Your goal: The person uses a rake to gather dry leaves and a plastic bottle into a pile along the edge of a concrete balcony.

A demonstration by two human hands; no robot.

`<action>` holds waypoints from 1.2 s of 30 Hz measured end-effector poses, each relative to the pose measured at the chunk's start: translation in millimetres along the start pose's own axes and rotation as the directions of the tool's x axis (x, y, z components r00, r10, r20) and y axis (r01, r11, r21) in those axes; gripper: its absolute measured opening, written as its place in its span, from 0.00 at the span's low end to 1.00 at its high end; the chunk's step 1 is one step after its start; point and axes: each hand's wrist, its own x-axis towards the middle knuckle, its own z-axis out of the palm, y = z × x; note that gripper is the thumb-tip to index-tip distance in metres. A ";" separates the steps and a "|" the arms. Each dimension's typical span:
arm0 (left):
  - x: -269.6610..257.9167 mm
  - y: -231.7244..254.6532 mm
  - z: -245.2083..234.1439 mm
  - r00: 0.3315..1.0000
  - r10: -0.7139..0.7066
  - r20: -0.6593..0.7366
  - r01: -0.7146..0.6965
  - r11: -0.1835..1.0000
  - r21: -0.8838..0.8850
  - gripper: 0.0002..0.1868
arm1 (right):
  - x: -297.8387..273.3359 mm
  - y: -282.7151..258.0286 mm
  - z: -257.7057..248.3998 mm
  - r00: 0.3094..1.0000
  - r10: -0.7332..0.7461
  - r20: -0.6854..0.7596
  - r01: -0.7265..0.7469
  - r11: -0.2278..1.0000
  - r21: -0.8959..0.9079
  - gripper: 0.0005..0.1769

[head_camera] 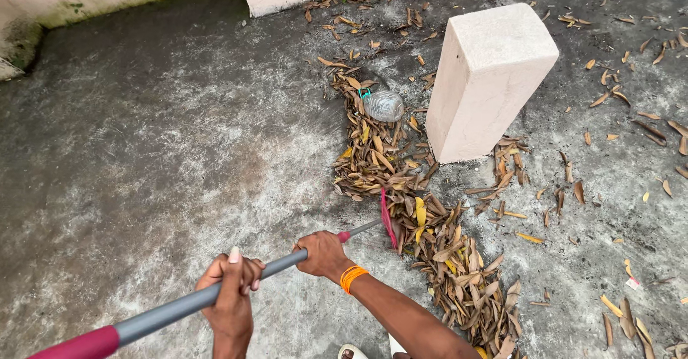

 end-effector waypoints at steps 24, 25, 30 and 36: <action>-6.9 -50.7 5.1 0.998 0.014 0.057 -0.016 0.999 0.035 0.23 | -16.1 22.3 -11.4 0.969 0.184 0.167 -0.168 0.980 -0.110 0.12; -1.0 -37.1 1.4 1.000 0.014 0.027 -0.015 1.000 0.027 0.23 | -12.2 17.3 -14.0 0.981 0.129 0.142 -0.115 0.988 -0.099 0.09; 9.8 33.2 21.2 0.999 0.026 0.020 -0.026 1.000 0.003 0.23 | 4.7 -16.8 -26.3 0.999 0.034 -0.016 -0.034 0.999 0.035 0.18; 14.7 48.0 62.8 0.990 0.080 0.117 -0.111 0.951 0.287 0.20 | 38.4 -21.0 -41.7 0.996 -0.081 -0.033 0.086 0.973 0.214 0.17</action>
